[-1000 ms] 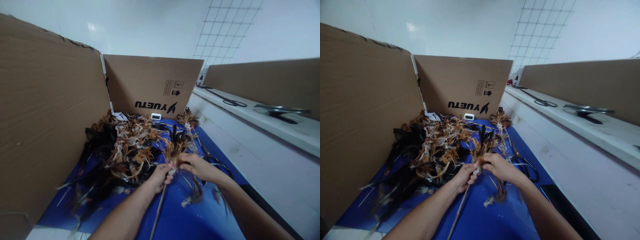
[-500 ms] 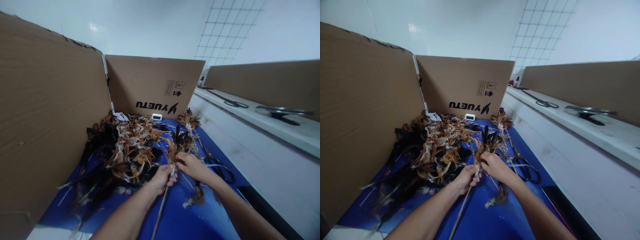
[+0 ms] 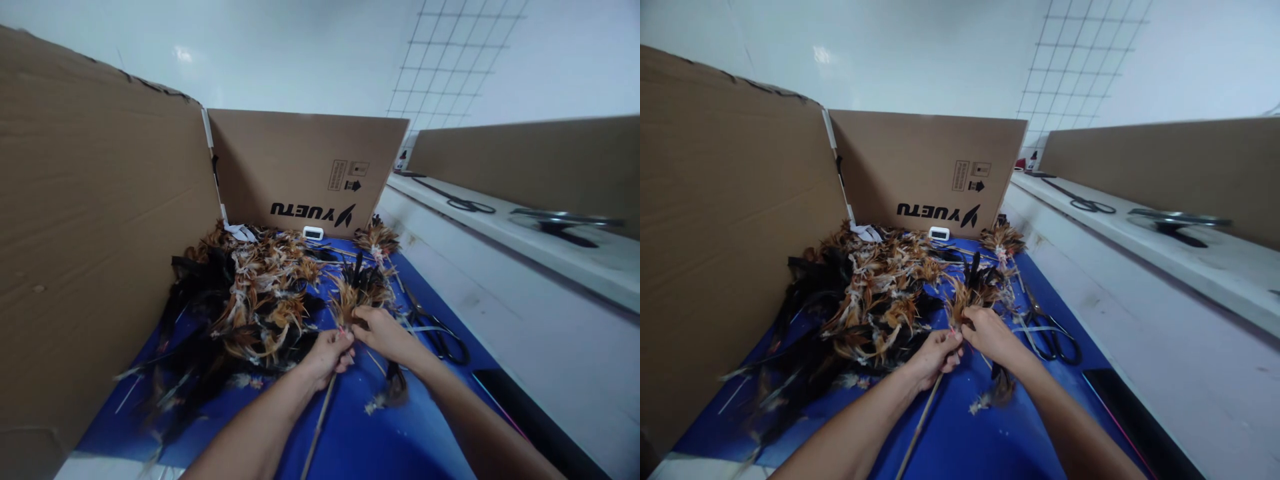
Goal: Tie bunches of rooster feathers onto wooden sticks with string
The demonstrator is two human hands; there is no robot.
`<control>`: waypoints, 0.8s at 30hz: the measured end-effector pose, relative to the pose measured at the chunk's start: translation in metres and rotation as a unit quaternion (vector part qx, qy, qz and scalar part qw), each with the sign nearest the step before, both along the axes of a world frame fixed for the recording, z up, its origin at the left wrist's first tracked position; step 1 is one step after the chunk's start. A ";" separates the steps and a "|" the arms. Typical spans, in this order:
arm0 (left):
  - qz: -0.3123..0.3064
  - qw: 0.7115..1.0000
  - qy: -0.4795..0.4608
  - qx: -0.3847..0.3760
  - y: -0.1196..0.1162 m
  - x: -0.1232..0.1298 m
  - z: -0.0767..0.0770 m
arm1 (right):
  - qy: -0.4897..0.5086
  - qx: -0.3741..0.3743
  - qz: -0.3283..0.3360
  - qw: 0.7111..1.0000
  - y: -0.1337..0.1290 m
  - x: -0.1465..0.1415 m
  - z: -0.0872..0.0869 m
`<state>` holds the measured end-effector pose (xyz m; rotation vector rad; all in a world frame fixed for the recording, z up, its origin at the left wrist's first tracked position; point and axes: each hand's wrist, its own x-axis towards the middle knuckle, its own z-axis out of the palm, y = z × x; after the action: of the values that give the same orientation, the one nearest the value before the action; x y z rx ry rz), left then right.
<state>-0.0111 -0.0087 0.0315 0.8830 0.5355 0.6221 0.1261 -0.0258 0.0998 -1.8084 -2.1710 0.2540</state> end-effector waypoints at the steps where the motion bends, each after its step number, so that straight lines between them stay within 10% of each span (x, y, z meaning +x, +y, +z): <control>1: 0.000 1.000 0.003 0.000 0.000 0.000 0.000 | 0.002 -0.005 -0.006 1.000 0.000 0.000 -0.001; 11: 0.001 1.000 0.018 0.002 0.003 -0.002 0.002 | -0.022 0.215 -0.010 0.976 -0.046 0.019 0.012; 18: -0.005 1.000 -0.011 -0.011 0.004 -0.003 -0.001 | -0.043 -0.030 0.096 0.994 -0.092 0.015 -0.022; 24: -0.018 0.999 -0.040 -0.019 0.005 -0.003 -0.004 | -0.047 -0.015 0.067 0.997 -0.099 0.016 -0.047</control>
<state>-0.0144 -0.0035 0.0275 0.8269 0.4579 0.6102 0.1424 -0.1248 0.0529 -1.7250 -2.3706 0.2367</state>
